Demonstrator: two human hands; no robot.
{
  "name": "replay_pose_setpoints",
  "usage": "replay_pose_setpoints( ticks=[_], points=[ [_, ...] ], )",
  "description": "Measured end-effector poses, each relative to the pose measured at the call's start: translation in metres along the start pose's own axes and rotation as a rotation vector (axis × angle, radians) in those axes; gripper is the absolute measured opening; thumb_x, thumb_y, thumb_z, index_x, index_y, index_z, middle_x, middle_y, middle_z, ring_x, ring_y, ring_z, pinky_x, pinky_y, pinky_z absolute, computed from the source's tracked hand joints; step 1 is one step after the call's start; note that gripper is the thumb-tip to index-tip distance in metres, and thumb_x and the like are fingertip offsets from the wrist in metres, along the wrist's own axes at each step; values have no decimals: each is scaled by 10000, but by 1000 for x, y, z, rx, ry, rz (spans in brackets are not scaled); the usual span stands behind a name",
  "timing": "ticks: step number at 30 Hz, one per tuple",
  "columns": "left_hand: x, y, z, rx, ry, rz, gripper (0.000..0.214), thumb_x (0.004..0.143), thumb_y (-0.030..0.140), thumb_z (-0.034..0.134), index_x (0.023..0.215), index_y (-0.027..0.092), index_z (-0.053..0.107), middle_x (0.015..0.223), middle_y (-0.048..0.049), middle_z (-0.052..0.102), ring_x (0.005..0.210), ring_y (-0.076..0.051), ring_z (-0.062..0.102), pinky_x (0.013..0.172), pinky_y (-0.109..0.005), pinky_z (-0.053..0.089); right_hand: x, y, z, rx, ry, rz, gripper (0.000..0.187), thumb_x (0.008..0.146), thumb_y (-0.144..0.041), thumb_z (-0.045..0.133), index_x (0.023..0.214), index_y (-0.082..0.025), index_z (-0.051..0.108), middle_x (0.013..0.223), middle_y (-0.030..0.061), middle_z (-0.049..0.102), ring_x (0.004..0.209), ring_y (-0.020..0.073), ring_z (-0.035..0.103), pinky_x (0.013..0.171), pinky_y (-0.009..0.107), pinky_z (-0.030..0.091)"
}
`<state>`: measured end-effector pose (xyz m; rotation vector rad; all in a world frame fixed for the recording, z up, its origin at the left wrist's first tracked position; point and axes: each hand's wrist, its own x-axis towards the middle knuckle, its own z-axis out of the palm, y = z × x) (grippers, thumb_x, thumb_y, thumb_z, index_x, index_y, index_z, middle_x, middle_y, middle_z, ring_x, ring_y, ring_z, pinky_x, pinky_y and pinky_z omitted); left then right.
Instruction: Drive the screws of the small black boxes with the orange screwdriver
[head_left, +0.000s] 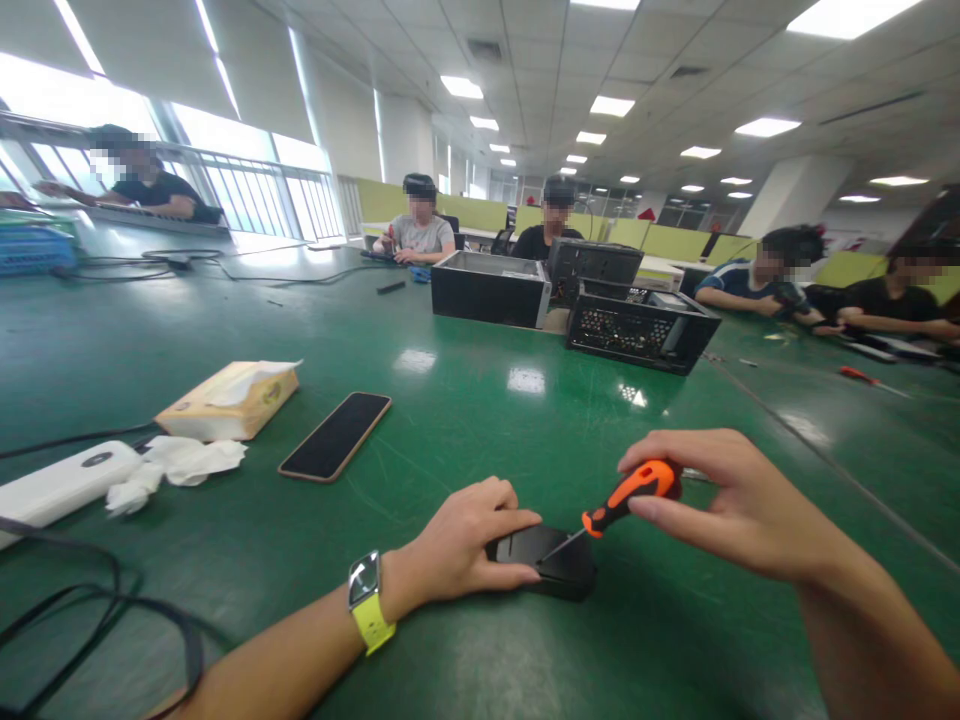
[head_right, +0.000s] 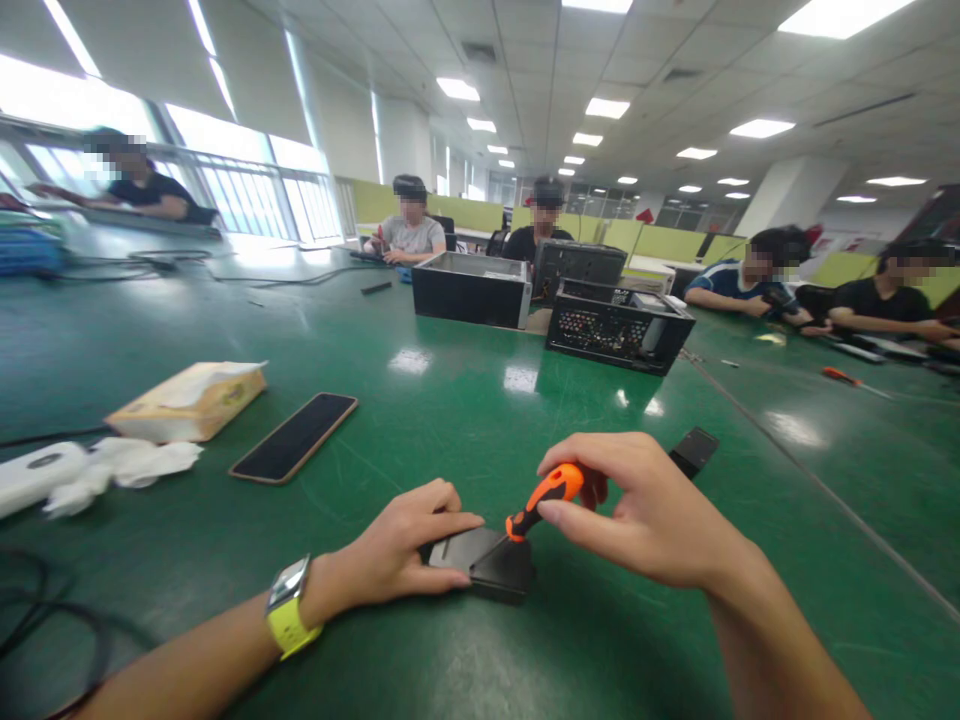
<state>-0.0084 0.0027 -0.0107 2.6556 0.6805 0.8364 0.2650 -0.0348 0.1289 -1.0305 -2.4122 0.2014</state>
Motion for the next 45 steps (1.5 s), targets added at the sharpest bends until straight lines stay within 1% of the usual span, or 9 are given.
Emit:
replay_pose_setpoints(
  ticks=[25, 27, 31, 34, 36, 38, 40, 43, 45],
  points=[
    [1, 1, -1, 1, 3, 2, 527, 895, 598, 571, 1177, 165, 673, 892, -77, 577, 793, -207, 528, 662, -289, 430, 0, -6, 0, 3, -9, -11, 114, 859, -289, 646, 937, -205, 655, 783, -4, 688, 665, 128, 628, 624, 237, 469],
    [1, 1, -1, 0, 7, 7, 524, 894, 590, 580, 1176, 158, 673, 889, -77, 578, 792, -207, 529, 660, -289, 428, 0, -7, 1, 6, -16, -17, 122, 854, -311, 666, 892, -196, 654, 748, -8, 669, 638, 120, 606, 598, 232, 450],
    [1, 1, -1, 6, 11, 10, 521, 896, 588, 577, 1183, 163, 670, 888, -76, 577, 791, -204, 528, 649, -282, 427, -1, -8, 2, 27, 13, -83, 271, 790, -406, 758, 715, -179, 630, 611, -30, 590, 528, 96, 514, 500, 229, 367],
    [0, 0, 0, 13, 11, 9, 516, 894, 587, 580, 1182, 168, 671, 893, -78, 581, 794, -205, 530, 651, -282, 431, -2, -8, -1, 72, -7, -126, 168, 823, -329, 735, 899, -186, 687, 734, 1, 661, 629, 121, 591, 575, 237, 435],
    [0, 0, 0, 14, 12, 7, 516, 891, 588, 585, 1179, 169, 672, 892, -78, 582, 795, -206, 532, 650, -282, 432, -3, -8, -4, 107, -54, -147, 272, 865, -224, 669, 1137, -218, 660, 932, 33, 706, 806, 151, 653, 709, 258, 498],
    [0, 0, 1, 12, 8, 4, 516, 886, 590, 590, 1181, 174, 671, 889, -75, 580, 795, -205, 531, 649, -279, 433, -5, -9, -6, 119, -64, -169, 367, 867, -160, 633, 1223, -248, 623, 1039, 40, 710, 917, 165, 665, 788, 274, 514],
    [0, -1, 1, 10, 5, 3, 513, 882, 587, 598, 1182, 178, 671, 892, -74, 577, 793, -204, 532, 651, -279, 434, -5, -10, -5, 100, -21, -171, 307, 841, -179, 665, 1142, -240, 655, 989, 31, 728, 874, 164, 682, 761, 264, 523],
    [0, -1, 1, 12, 9, 5, 510, 881, 582, 603, 1185, 178, 670, 901, -76, 579, 795, -204, 534, 661, -286, 439, -5, -13, 0, 11, 52, -127, 144, 831, -259, 695, 968, -219, 688, 790, 0, 736, 669, 134, 680, 606, 230, 501],
    [0, -1, 0, 13, 13, 4, 510, 884, 584, 597, 1189, 182, 668, 906, -76, 582, 797, -203, 534, 666, -287, 442, -3, -14, 3, -43, 84, -105, 114, 850, -269, 674, 951, -217, 691, 702, -21, 719, 586, 115, 662, 552, 220, 479]
  ],
)
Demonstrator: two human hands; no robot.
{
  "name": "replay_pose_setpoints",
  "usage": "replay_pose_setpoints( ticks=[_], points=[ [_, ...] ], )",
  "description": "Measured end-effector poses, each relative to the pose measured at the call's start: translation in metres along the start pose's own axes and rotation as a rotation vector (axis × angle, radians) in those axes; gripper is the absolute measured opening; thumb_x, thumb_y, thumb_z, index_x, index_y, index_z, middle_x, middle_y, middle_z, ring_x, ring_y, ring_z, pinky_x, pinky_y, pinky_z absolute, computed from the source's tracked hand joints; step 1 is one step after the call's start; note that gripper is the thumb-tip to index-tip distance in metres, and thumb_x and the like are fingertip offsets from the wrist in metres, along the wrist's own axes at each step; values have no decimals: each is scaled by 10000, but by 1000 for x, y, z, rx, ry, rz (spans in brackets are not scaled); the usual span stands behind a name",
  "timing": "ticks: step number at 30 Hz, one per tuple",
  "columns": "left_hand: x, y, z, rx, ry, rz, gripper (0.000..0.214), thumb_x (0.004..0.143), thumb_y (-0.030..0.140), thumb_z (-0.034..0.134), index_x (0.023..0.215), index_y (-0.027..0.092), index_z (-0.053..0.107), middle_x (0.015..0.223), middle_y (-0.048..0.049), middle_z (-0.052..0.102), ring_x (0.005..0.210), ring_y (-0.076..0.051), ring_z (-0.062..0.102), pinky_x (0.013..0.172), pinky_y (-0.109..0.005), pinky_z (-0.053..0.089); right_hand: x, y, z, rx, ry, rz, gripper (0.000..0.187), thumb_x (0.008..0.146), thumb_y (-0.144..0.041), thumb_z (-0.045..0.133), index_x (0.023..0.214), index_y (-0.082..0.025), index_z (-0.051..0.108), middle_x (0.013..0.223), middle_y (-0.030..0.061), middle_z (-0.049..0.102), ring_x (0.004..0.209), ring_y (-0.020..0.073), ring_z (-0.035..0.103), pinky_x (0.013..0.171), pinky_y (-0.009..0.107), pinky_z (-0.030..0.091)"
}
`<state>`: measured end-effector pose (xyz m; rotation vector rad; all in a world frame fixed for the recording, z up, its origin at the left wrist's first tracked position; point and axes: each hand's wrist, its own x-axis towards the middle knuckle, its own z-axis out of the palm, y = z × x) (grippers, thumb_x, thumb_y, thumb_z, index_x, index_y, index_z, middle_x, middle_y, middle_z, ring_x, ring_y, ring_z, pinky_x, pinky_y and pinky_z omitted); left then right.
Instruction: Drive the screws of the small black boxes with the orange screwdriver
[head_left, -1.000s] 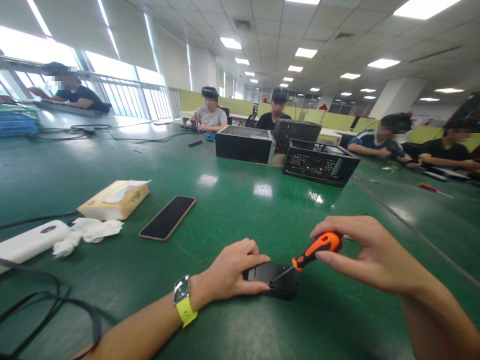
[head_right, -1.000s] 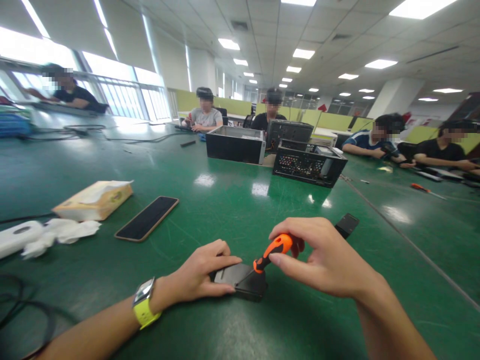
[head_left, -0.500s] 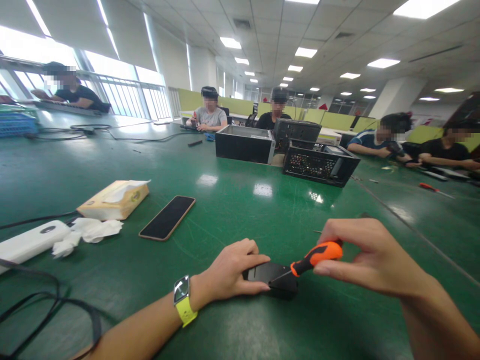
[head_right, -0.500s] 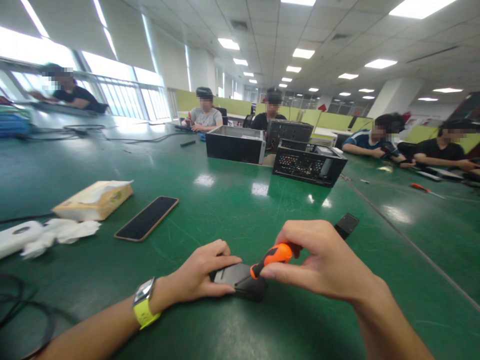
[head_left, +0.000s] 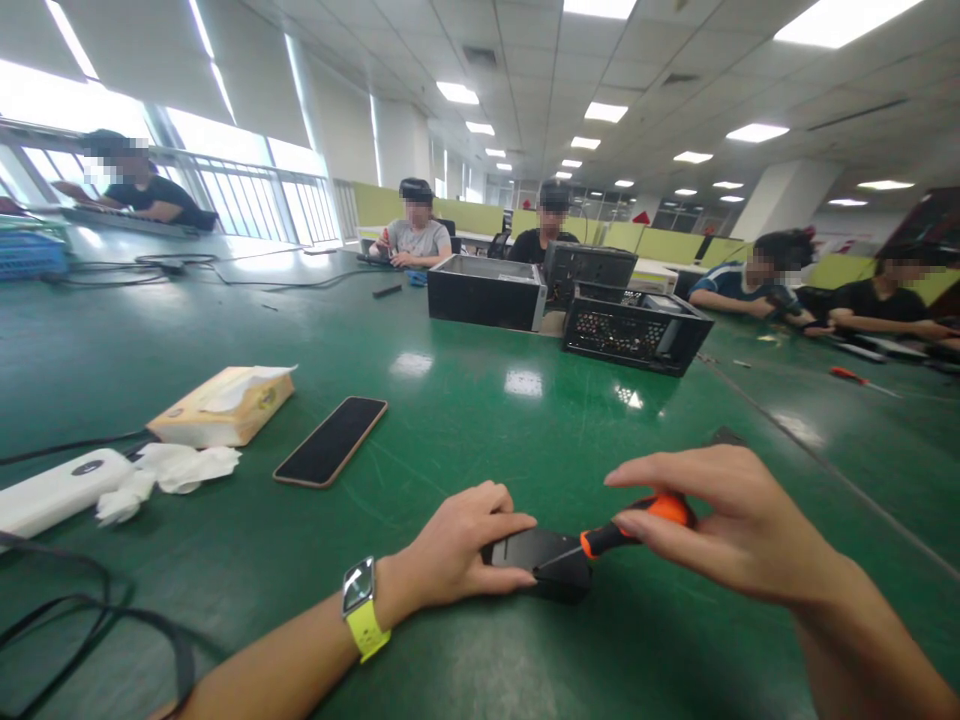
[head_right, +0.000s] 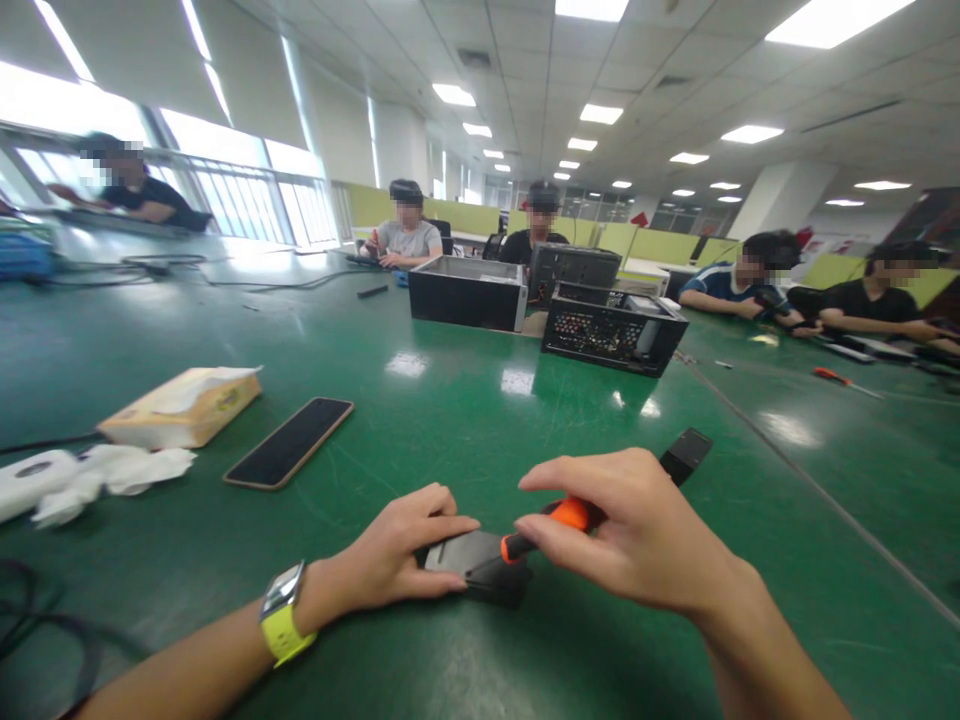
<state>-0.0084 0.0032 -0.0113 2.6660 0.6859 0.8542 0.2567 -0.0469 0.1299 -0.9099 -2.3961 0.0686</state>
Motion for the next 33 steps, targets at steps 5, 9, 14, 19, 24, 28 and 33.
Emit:
replay_pose_setpoints(
  ticks=[5, 9, 14, 19, 24, 28, 33],
  points=[
    [0, 0, 0, -9, 1, -4, 510, 888, 587, 588, 1193, 187, 667, 914, -78, 585, 804, -203, 534, 678, -286, 446, 0, -2, -3, 44, -44, -66, 250, 858, -188, 637, 1105, -227, 646, 956, 21, 737, 820, 139, 691, 723, 235, 525],
    [0, 0, 1, -12, -1, -12, 514, 883, 588, 593, 1190, 184, 668, 920, -82, 588, 808, -208, 534, 676, -287, 443, -2, -2, -4, 14, -22, -35, 268, 840, -224, 684, 1105, -234, 643, 828, -8, 738, 680, 122, 679, 627, 220, 507],
    [0, 1, 0, -10, -3, -10, 513, 889, 584, 587, 1183, 172, 671, 909, -83, 587, 803, -210, 533, 667, -290, 437, -1, -4, -2, 55, -35, -50, 252, 832, -210, 662, 1083, -221, 655, 918, 30, 744, 795, 157, 698, 700, 247, 528],
    [1, 2, -1, -13, -1, -16, 505, 883, 583, 593, 1181, 183, 672, 910, -79, 585, 803, -204, 533, 666, -281, 442, 0, -3, 0, 66, -49, -4, 176, 823, -223, 650, 995, -210, 682, 822, 18, 730, 688, 142, 669, 644, 246, 512],
    [1, 2, -1, -16, -14, -23, 517, 880, 599, 586, 1164, 177, 680, 905, -80, 589, 803, -208, 536, 667, -282, 448, -2, 18, -2, 80, 25, 131, 196, 884, -291, 596, 742, -192, 689, 627, -12, 674, 540, 108, 594, 545, 225, 443],
    [2, 2, -1, -17, -15, -36, 513, 863, 592, 616, 1150, 173, 686, 918, -87, 601, 817, -216, 545, 682, -292, 457, -23, 49, 6, 205, 118, 341, 290, 865, -353, 611, 637, -181, 664, 531, -10, 613, 466, 114, 525, 459, 227, 394],
    [2, 3, -2, -22, -4, -25, 506, 861, 590, 615, 1132, 169, 688, 912, -83, 601, 817, -217, 547, 690, -301, 456, -71, 86, 38, 481, 512, 660, 313, 862, -392, 605, 621, -194, 619, 488, -22, 525, 391, 126, 442, 357, 238, 339]
  ],
)
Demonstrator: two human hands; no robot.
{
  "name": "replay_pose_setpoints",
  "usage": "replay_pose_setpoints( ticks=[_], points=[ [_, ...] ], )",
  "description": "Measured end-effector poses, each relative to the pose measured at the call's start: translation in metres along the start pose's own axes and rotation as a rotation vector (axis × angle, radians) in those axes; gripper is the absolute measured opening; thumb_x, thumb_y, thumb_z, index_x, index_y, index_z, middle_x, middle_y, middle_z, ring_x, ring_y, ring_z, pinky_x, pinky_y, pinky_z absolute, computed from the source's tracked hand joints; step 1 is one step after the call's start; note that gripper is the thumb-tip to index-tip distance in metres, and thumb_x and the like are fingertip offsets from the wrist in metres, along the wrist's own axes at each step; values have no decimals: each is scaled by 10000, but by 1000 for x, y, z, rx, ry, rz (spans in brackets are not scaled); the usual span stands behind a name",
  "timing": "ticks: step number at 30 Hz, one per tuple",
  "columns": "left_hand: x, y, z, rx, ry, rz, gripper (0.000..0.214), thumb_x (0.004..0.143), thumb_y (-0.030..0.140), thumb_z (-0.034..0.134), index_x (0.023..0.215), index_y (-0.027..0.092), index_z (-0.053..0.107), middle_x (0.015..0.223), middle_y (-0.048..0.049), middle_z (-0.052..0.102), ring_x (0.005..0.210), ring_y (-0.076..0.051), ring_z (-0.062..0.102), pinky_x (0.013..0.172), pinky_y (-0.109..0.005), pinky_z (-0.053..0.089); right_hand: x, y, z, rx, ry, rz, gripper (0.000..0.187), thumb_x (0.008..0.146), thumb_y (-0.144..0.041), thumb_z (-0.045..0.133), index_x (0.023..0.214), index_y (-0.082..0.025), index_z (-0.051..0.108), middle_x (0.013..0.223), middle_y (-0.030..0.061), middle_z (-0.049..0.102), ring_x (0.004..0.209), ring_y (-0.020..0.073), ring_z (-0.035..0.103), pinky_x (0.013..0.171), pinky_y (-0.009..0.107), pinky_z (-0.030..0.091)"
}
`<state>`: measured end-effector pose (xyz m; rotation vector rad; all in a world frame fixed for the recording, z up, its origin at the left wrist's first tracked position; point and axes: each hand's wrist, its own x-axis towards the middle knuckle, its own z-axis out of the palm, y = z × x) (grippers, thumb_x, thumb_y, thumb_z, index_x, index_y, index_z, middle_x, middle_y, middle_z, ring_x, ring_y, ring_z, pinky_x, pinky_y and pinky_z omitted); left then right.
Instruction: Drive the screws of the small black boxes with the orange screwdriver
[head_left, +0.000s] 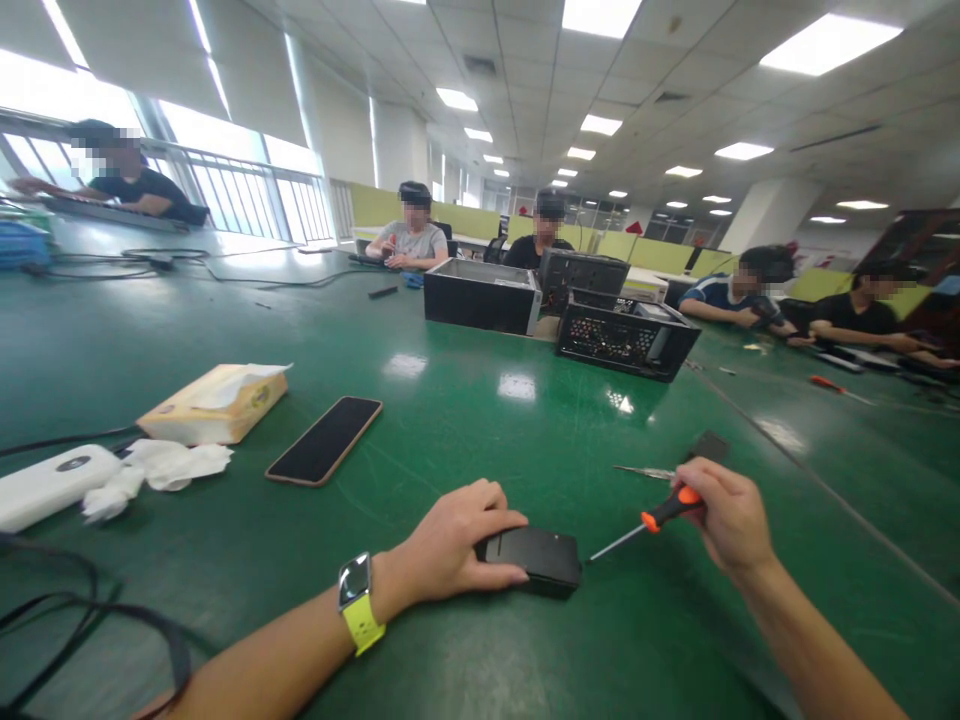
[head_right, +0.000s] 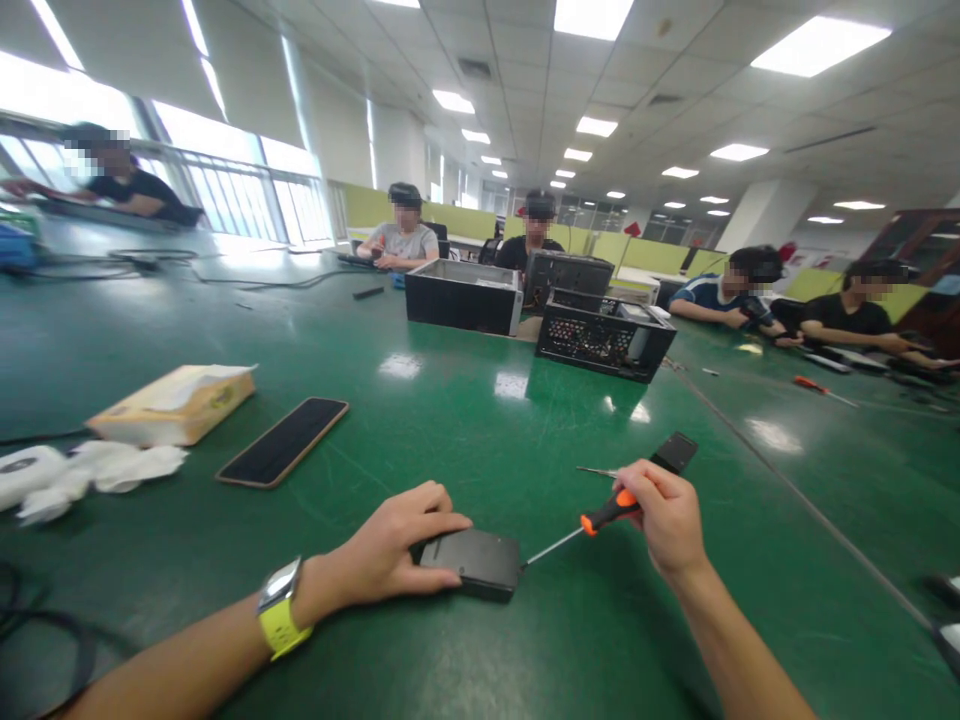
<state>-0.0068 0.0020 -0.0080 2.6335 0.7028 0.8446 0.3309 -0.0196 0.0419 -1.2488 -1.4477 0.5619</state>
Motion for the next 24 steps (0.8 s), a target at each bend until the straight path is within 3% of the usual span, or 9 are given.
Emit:
replay_pose_setpoints(
  ticks=[3, 7, 9, 13, 17, 21, 24],
  points=[
    [0, 0, 0, 3, 3, -9, 489, 858, 580, 623, 1121, 174, 689, 913, -78, 590, 816, -214, 543, 688, -298, 451, -3, 22, -6, -59, 41, 61, 343, 861, -417, 612, 607, -187, 603, 465, -29, 504, 386, 131, 451, 372, 244, 350],
    [0, -1, 0, 0, -3, -22, 470, 836, 544, 669, 1134, 180, 681, 922, -73, 575, 820, -214, 543, 691, -299, 449, 4, 40, -10, -429, -170, 133, 410, 891, -498, 535, 666, -177, 655, 501, -6, 583, 443, 159, 550, 463, 264, 436],
    [0, -2, 0, -8, -14, -29, 462, 822, 521, 694, 1135, 182, 680, 924, -72, 571, 823, -217, 544, 693, -303, 447, 8, 54, -9, -654, -213, 162, 426, 889, -518, 500, 708, -189, 700, 590, 15, 658, 527, 180, 616, 531, 276, 474],
    [-1, -1, 0, -25, -32, -51, 443, 809, 496, 715, 1123, 186, 680, 929, -70, 565, 829, -219, 542, 698, -304, 444, 14, 82, -10, -853, -114, 206, 314, 826, -457, 563, 903, -226, 761, 887, 61, 741, 810, 263, 684, 660, 327, 500],
    [0, 1, -1, -44, -36, -65, 428, 803, 472, 727, 1109, 177, 680, 929, -68, 562, 836, -219, 546, 711, -307, 445, 21, 99, -16, -985, -42, 262, 439, 802, -358, 562, 1200, -218, 683, 1065, 101, 714, 918, 300, 677, 692, 355, 497],
    [1, 3, -2, -55, -43, -71, 426, 792, 472, 736, 1091, 173, 683, 934, -63, 553, 842, -218, 549, 714, -305, 448, 26, 111, -23, -1008, -47, 322, 421, 819, -382, 544, 1172, -220, 704, 920, 98, 742, 831, 289, 693, 661, 348, 497],
    [1, 3, -2, -68, -45, -80, 424, 795, 466, 737, 1101, 181, 676, 944, -59, 545, 846, -213, 551, 725, -305, 453, 28, 118, -28, -989, -47, 313, 377, 822, -408, 551, 1101, -227, 729, 951, 101, 748, 855, 288, 692, 667, 340, 497]
  ],
)
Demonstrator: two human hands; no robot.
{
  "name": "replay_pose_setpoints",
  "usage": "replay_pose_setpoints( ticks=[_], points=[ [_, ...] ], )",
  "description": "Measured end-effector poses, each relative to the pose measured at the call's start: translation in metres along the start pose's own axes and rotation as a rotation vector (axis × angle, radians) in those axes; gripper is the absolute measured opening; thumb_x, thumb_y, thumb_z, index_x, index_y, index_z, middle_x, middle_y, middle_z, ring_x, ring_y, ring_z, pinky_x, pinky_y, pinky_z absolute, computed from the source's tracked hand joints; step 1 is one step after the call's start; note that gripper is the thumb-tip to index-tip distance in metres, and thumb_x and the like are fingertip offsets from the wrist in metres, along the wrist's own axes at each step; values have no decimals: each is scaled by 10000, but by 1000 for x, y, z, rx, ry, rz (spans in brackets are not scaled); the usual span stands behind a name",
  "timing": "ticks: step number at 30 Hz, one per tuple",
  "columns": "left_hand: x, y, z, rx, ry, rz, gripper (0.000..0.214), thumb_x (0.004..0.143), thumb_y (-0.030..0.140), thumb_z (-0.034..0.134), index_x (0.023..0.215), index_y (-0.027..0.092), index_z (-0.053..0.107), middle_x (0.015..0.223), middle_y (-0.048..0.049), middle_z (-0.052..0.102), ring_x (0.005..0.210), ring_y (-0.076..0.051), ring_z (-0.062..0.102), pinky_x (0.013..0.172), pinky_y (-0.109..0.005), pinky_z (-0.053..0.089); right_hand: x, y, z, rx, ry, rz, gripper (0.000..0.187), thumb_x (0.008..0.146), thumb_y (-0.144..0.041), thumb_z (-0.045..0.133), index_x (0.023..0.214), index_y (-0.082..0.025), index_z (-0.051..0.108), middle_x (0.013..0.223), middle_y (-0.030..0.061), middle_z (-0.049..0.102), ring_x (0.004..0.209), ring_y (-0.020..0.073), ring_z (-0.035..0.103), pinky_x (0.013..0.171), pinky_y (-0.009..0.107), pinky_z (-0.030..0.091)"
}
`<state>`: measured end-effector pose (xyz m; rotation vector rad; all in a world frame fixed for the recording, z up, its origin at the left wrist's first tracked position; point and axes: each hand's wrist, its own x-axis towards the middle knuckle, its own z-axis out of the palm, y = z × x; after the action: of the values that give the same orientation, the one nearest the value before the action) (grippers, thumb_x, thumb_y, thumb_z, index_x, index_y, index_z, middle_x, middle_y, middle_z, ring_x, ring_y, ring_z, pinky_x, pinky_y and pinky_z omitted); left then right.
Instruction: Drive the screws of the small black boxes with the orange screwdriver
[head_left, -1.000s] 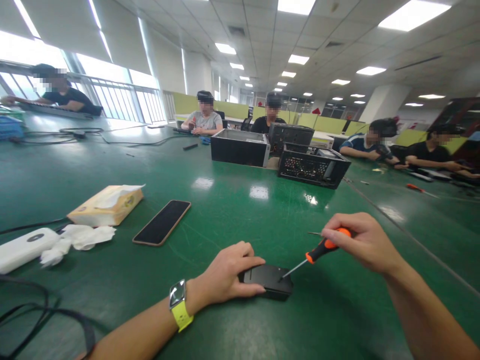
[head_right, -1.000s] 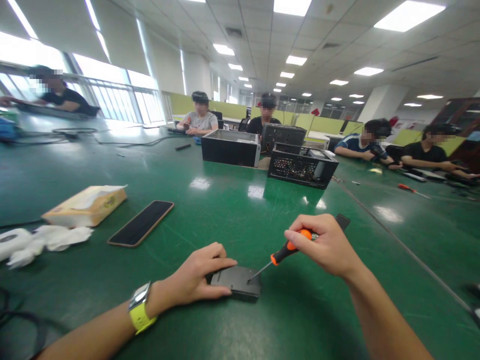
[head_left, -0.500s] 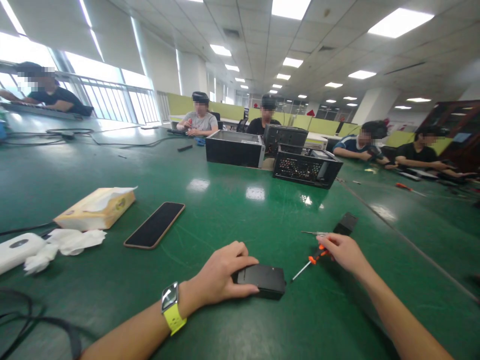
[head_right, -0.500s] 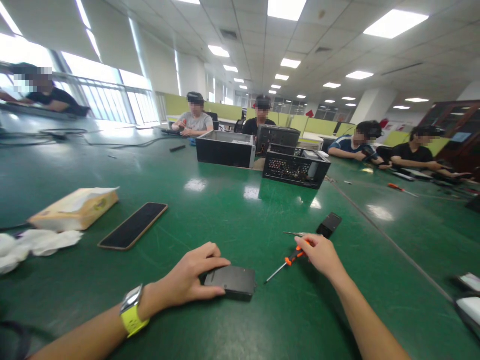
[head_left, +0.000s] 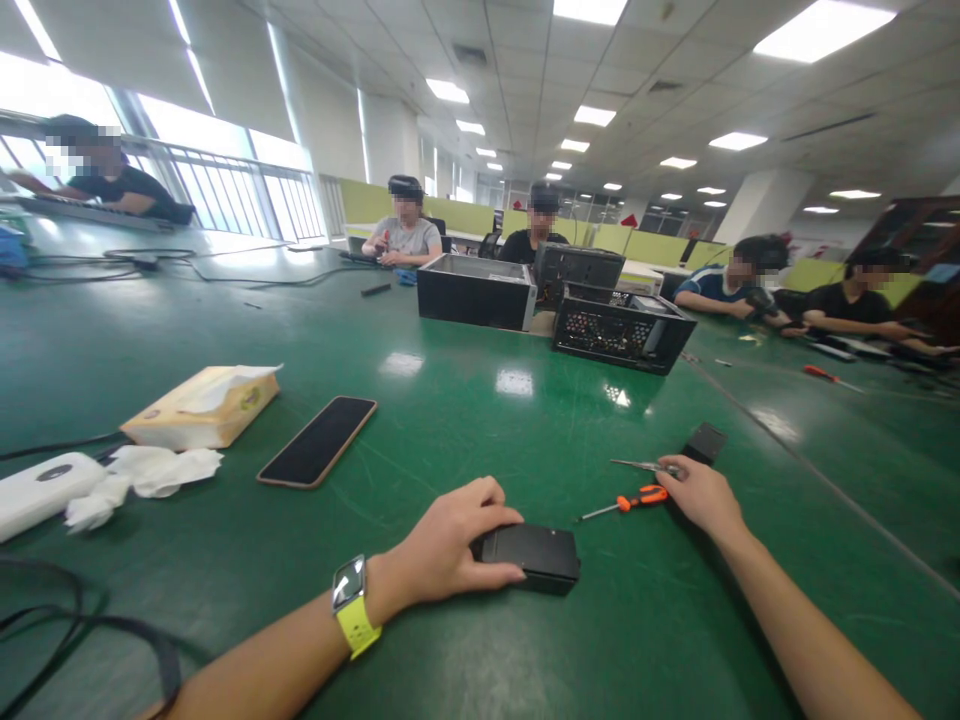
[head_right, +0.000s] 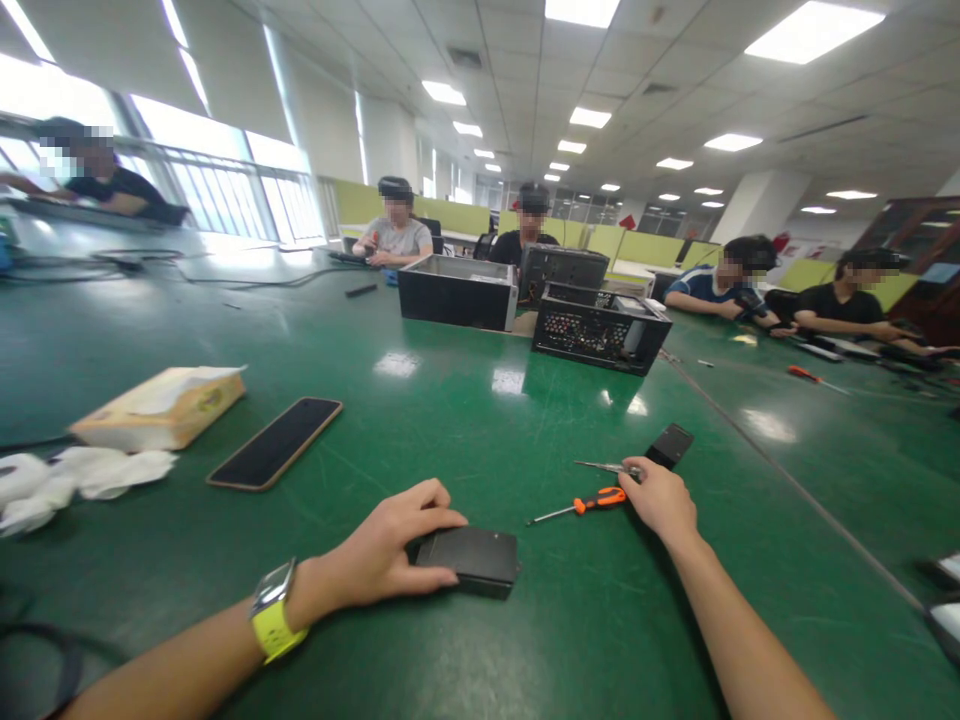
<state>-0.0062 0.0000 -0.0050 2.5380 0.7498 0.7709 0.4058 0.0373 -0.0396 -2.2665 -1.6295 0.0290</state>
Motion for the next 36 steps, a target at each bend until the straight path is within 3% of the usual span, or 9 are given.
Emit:
replay_pose_setpoints(
  ticks=[6, 11, 13, 16, 18, 26, 36],
  points=[
    [-1, -1, 1, -46, -17, -24, 405, 787, 418, 757, 1107, 189, 663, 973, -58, 537, 869, -212, 556, 747, -311, 461, 3, 4, -9, 48, 29, -66, 295, 800, -445, 575, 901, -231, 751, 900, 94, 736, 828, 297, 669, 697, 368, 484],
    [-1, -1, 1, -76, -21, -29, 407, 792, 422, 754, 1114, 192, 658, 979, -59, 536, 880, -212, 558, 771, -321, 465, -10, -10, -38, 146, 77, -158, 389, 811, -533, 541, 883, -186, 702, 1001, 130, 687, 897, 291, 627, 778, 391, 484],
    [-1, -1, 0, -94, -27, -29, 405, 793, 420, 754, 1112, 191, 657, 990, -62, 543, 891, -214, 559, 778, -320, 467, -23, -17, -54, 281, -43, -265, 383, 826, -552, 546, 881, -194, 674, 1038, 101, 680, 896, 243, 627, 766, 334, 492],
    [0, 0, 0, -120, -36, -29, 398, 792, 403, 759, 1110, 187, 655, 1000, -63, 556, 905, -216, 562, 789, -320, 466, -44, -27, -74, 592, -524, -387, 349, 836, -529, 621, 884, -184, 645, 812, 47, 671, 723, 188, 612, 648, 293, 462],
    [0, 0, 0, -127, -37, -33, 397, 795, 400, 758, 1111, 183, 654, 1000, -64, 560, 910, -217, 563, 795, -323, 465, -54, -32, -82, 682, -696, -415, 322, 814, -491, 681, 835, -172, 638, 709, 9, 614, 643, 151, 560, 606, 271, 420],
    [-1, -2, 1, -138, -35, -35, 408, 797, 408, 752, 1122, 183, 648, 1001, -67, 555, 909, -220, 560, 804, -335, 468, -60, -47, -70, 695, -863, -454, 306, 796, -441, 726, 788, -154, 620, 706, -15, 551, 638, 114, 448, 574, 244, 326],
    [-1, -1, 0, -127, -22, -21, 405, 808, 421, 731, 1127, 186, 649, 1006, -74, 572, 907, -223, 569, 802, -339, 479, -66, -55, -66, 723, -872, -471, 318, 784, -449, 735, 778, -163, 597, 711, -15, 554, 643, 119, 461, 579, 244, 340]
  ],
)
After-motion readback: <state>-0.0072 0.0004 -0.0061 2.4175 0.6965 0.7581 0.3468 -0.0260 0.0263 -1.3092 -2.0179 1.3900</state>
